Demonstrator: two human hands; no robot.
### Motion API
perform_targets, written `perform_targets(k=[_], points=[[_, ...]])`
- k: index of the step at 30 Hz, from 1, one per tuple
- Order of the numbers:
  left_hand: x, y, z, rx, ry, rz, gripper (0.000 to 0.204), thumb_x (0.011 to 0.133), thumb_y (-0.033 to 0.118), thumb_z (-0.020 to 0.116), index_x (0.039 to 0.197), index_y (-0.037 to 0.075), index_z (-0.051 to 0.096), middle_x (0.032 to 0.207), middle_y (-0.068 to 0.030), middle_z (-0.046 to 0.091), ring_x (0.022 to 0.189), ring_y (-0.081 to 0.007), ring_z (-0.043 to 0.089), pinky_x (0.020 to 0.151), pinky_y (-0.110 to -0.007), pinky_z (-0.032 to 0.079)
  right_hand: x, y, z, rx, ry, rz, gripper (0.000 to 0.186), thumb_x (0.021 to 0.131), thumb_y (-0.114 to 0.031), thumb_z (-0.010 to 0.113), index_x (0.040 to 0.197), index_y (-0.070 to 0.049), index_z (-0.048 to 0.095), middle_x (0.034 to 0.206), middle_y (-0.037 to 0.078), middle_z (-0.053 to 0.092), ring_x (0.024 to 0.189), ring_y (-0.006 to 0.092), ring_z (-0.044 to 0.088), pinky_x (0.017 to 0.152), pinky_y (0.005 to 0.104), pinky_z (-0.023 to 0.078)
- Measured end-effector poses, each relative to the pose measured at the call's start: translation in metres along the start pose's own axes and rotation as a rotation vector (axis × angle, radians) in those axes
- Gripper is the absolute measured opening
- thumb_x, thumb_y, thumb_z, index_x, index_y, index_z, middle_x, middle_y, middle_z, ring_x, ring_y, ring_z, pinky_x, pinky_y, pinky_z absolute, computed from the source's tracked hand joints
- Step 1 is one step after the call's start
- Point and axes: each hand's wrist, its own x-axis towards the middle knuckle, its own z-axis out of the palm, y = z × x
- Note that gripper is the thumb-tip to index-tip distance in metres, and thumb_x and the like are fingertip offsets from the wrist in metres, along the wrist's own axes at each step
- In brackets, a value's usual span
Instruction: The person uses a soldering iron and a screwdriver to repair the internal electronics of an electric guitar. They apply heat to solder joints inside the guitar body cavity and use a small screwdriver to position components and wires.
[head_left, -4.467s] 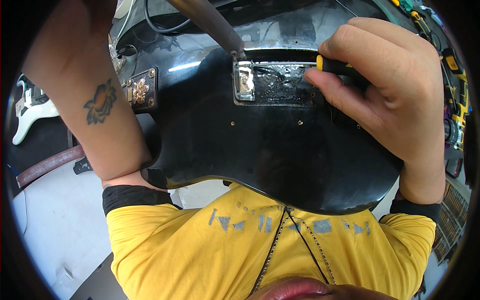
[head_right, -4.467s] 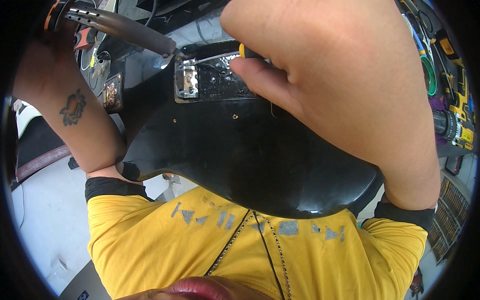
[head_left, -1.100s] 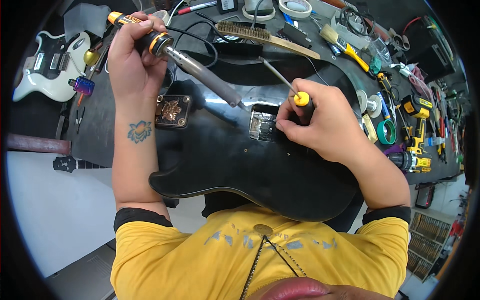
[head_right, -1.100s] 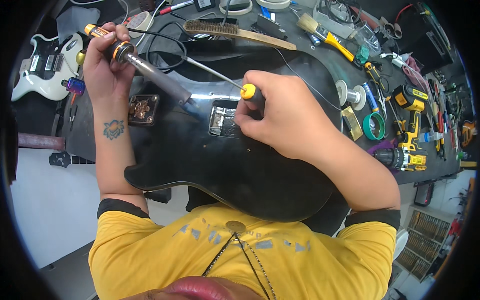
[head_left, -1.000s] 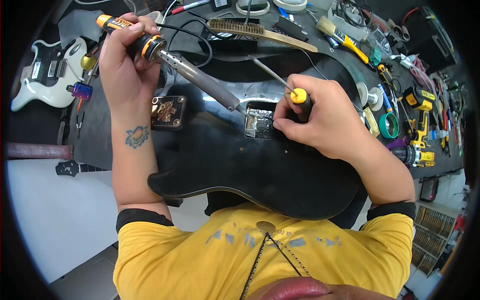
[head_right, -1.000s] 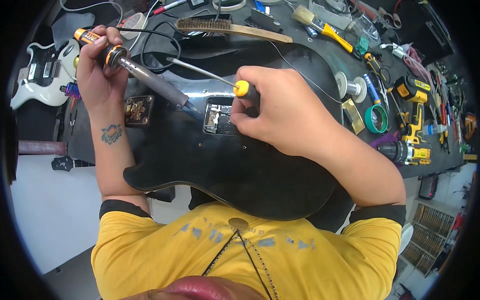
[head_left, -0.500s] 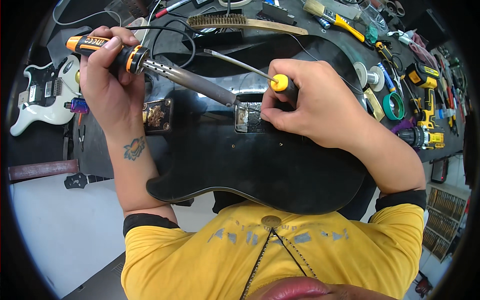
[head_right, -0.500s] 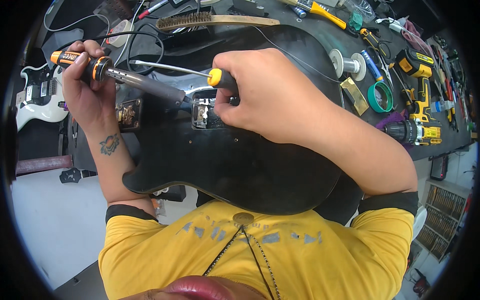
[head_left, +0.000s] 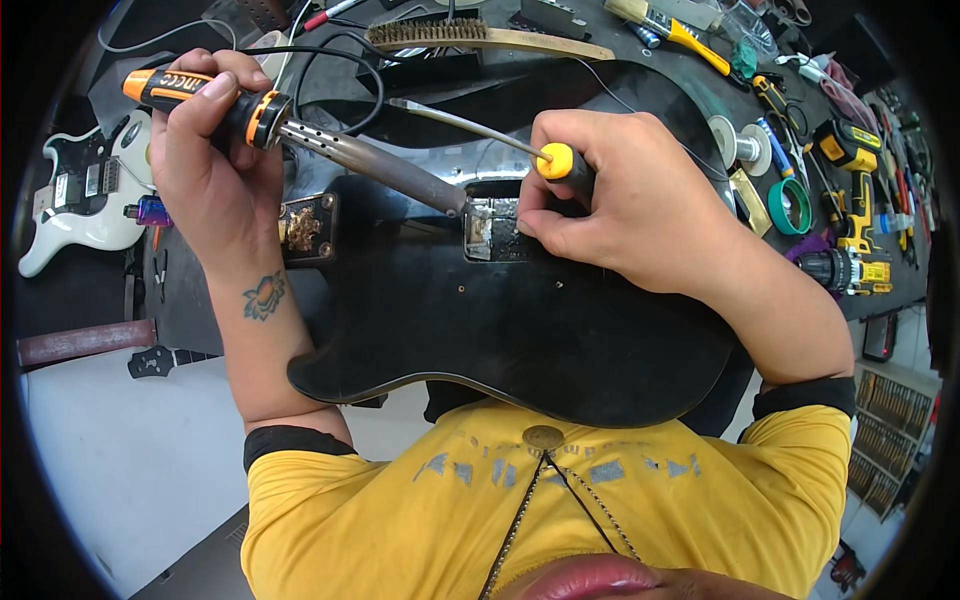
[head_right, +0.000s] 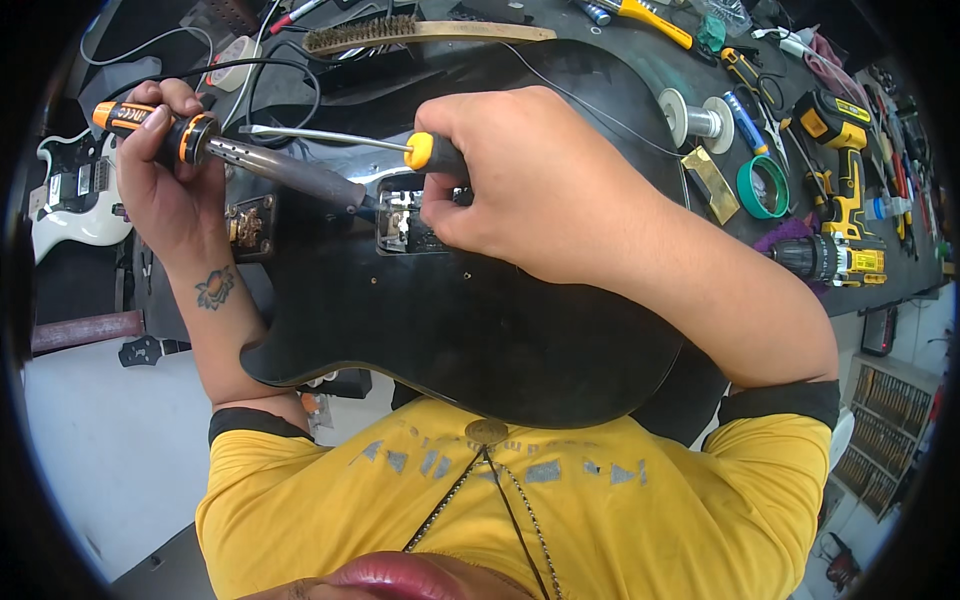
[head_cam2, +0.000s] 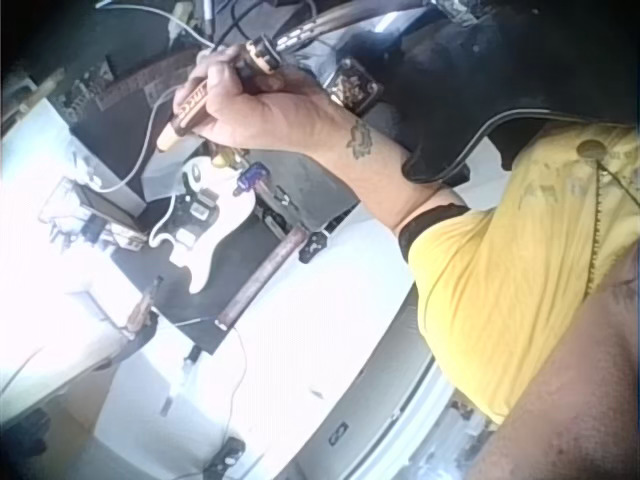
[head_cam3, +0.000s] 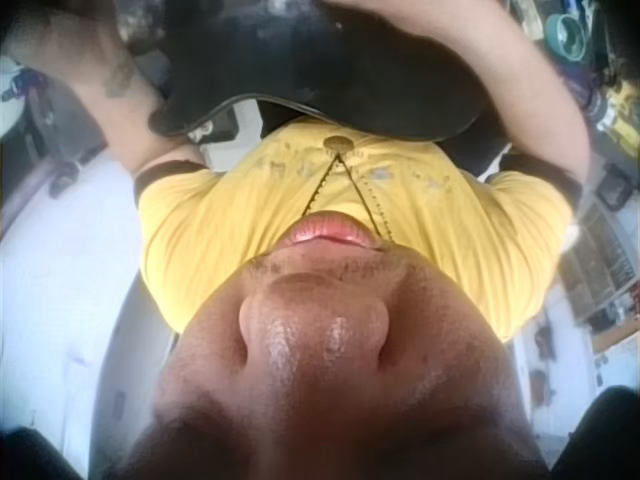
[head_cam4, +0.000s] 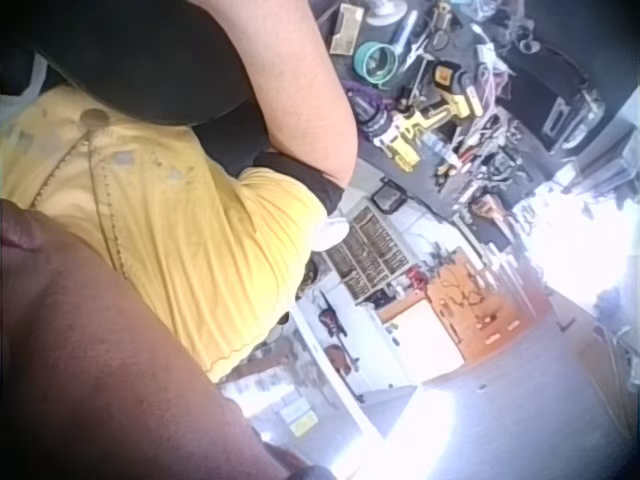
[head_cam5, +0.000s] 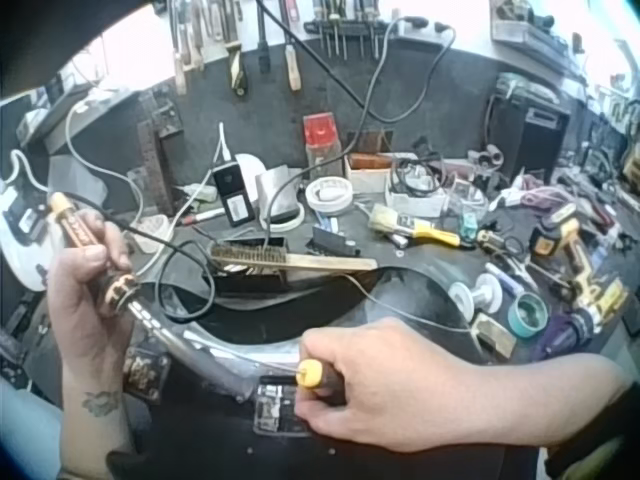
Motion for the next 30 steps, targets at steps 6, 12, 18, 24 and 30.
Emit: perform_targets(k=[6,12,18,24,30], points=[[0.0013,-0.0018,0.0002,0.010,0.016,0.022,0.023,0.089,0.008,0.065,0.109,0.001,0.056,0.092,-0.0167,0.066,0.050,-0.0046,0.041,0.042,-0.016,0.035,-0.0009,0.0011,0.0004,-0.025,0.012,-0.004,0.015,0.077,-0.007,0.071,0.087,0.001,0.064,0.080,0.022,0.066,0.078,0.0409,0.066,0.071,0.0443,0.054],[-0.0007,-0.0017,0.0003,0.018,0.002,0.019,0.023,0.089,0.007,0.065,0.110,0.000,0.056,0.093,-0.0164,0.066,0.050,-0.0043,0.041,0.046,-0.016,0.038,-0.0007,0.0019,0.0007,-0.032,0.010,-0.012,0.015,0.078,-0.007,0.071,0.088,0.001,0.064,0.079,0.021,0.066,0.077,0.0408,0.066,0.070,0.0438,0.054],[-0.0016,-0.0013,0.0021,0.026,-0.005,0.021,0.025,0.089,0.007,0.065,0.111,0.000,0.056,0.093,-0.0166,0.065,0.050,-0.0043,0.041,0.046,-0.016,0.038,-0.0011,0.0022,0.0007,-0.034,0.009,-0.006,0.016,0.078,-0.007,0.071,0.089,0.001,0.064,0.078,0.021,0.066,0.076,0.0402,0.067,0.069,0.0435,0.054],[-0.0024,-0.0011,0.0027,0.049,0.001,0.019,0.025,0.088,0.007,0.065,0.111,0.000,0.055,0.093,-0.0168,0.066,0.049,-0.0044,0.041,0.045,-0.016,0.038,-0.0012,0.0018,0.0007,-0.041,0.011,-0.022,0.016,0.079,-0.008,0.072,0.090,0.001,0.064,0.079,0.021,0.066,0.077,0.0397,0.067,0.069,0.0429,0.054],[-0.0012,-0.0024,0.0036,0.059,0.030,0.039,0.025,0.088,0.007,0.065,0.110,0.000,0.055,0.092,-0.0171,0.065,0.049,-0.0045,0.041,0.044,-0.016,0.037,-0.0022,-0.0002,-0.0012,-0.064,-0.008,-0.008,0.015,0.080,-0.007,0.072,0.090,0.001,0.064,0.079,0.020,0.066,0.076,0.0381,0.068,0.069,0.0418,0.055]])
